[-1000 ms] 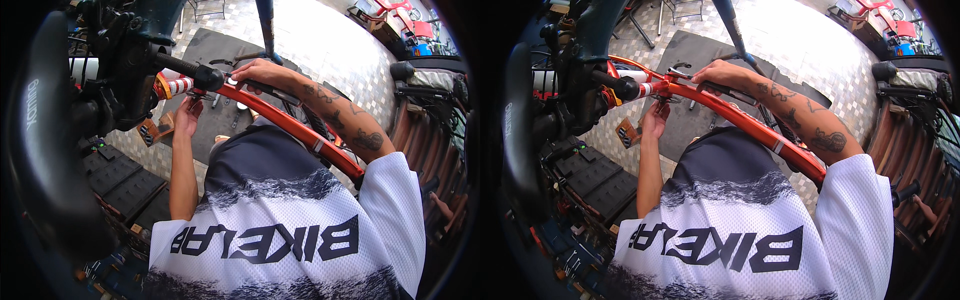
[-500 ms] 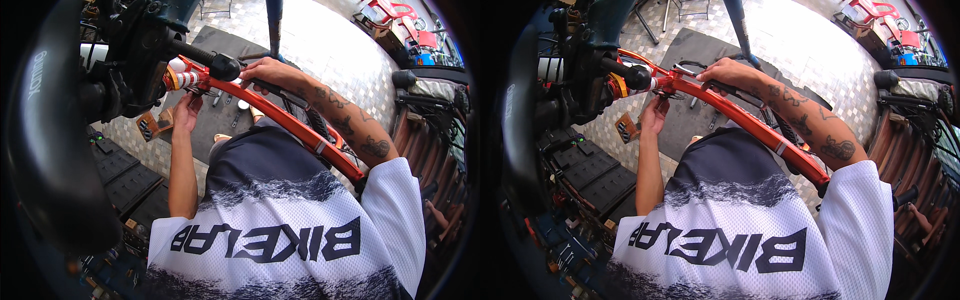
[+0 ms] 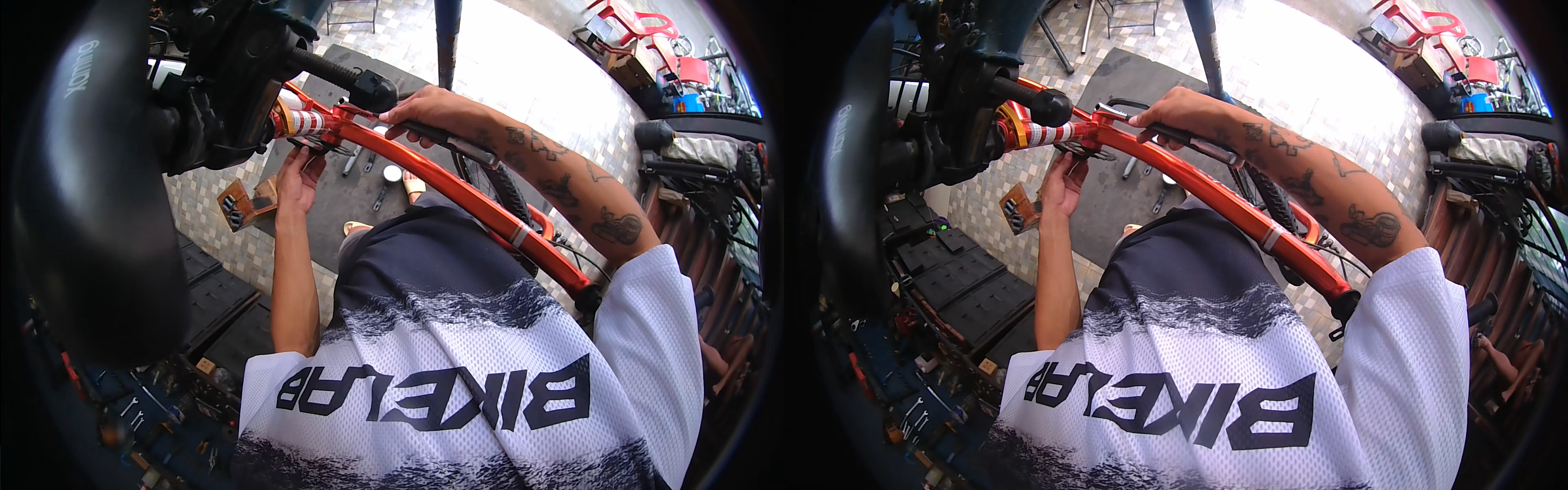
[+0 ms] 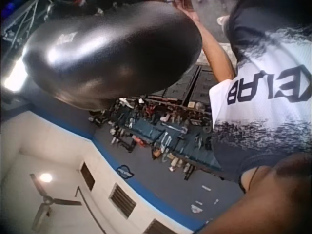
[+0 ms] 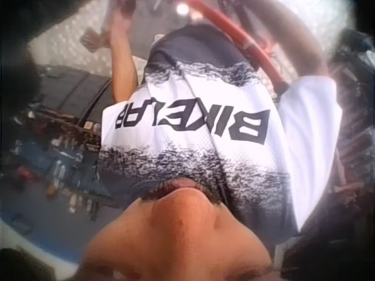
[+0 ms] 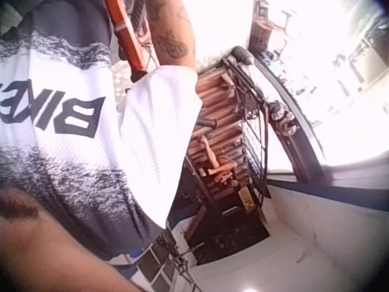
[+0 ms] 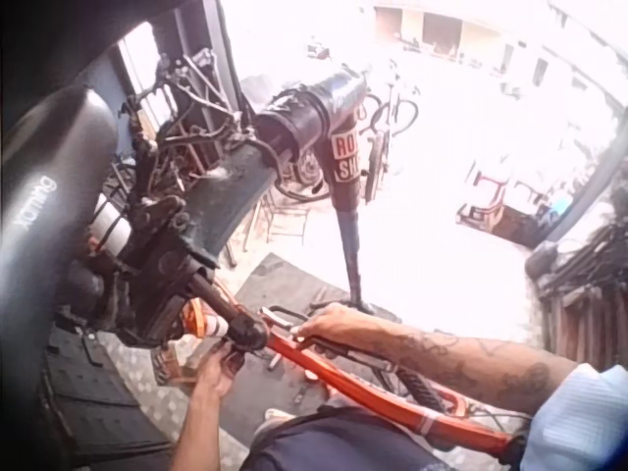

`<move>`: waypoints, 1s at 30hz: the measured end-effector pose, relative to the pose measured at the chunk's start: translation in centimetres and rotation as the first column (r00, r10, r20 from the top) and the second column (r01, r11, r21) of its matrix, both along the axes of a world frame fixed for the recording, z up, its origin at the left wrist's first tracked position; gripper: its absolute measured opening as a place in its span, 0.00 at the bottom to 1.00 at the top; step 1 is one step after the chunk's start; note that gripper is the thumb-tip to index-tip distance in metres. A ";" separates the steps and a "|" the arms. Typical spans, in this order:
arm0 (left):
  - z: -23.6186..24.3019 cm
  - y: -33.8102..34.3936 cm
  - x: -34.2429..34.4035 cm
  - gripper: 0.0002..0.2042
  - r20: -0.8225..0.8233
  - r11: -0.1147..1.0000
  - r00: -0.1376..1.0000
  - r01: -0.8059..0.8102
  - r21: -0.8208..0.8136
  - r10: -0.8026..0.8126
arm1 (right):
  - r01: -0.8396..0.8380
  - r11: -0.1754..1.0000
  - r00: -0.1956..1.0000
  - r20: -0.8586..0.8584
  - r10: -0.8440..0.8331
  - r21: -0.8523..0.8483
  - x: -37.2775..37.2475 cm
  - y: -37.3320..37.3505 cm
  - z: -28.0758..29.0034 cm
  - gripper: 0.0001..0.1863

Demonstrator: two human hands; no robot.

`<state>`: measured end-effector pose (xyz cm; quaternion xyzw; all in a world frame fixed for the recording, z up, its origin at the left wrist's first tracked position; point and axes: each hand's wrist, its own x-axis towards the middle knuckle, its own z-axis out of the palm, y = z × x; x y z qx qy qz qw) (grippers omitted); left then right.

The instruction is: The person retrieves a tool from a workbench and uses it to adjust the crankset and chainring area of a red bicycle mounted on a repair stand. The person repeatedly tightens bolts and inspects the crankset and chainring, then removes the chainring and places it on the workbench.

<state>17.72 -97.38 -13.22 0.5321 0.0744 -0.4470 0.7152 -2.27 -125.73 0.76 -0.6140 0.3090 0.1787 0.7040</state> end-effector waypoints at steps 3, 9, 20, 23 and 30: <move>1.4 -0.4 -0.6 0.16 0.079 0.999 0.996 -0.039 0.022 0.037 | -0.019 0.999 1.000 0.000 0.019 -0.030 0.1 0.1 -0.4 0.20; 6.7 1.0 -3.8 0.11 0.517 1.000 0.855 0.013 0.028 -0.025 | 0.018 0.999 1.000 0.025 -0.017 -0.027 0.4 0.5 -0.9 0.19; 1.9 1.3 -3.1 0.19 -0.064 0.996 0.994 0.085 0.030 -0.083 | -0.019 0.999 0.998 -0.064 0.017 -0.026 0.4 -0.5 0.2 0.20; 2.6 2.4 -2.2 0.22 -0.052 0.998 0.998 0.029 0.059 -0.026 | 0.046 0.999 0.997 -0.061 -0.045 0.018 0.1 0.1 -0.1 0.23; 9.0 -0.8 -7.3 0.14 0.089 0.923 0.995 0.001 0.386 -0.038 | 0.059 0.998 0.994 -0.088 -0.057 0.020 -0.4 0.3 0.2 0.25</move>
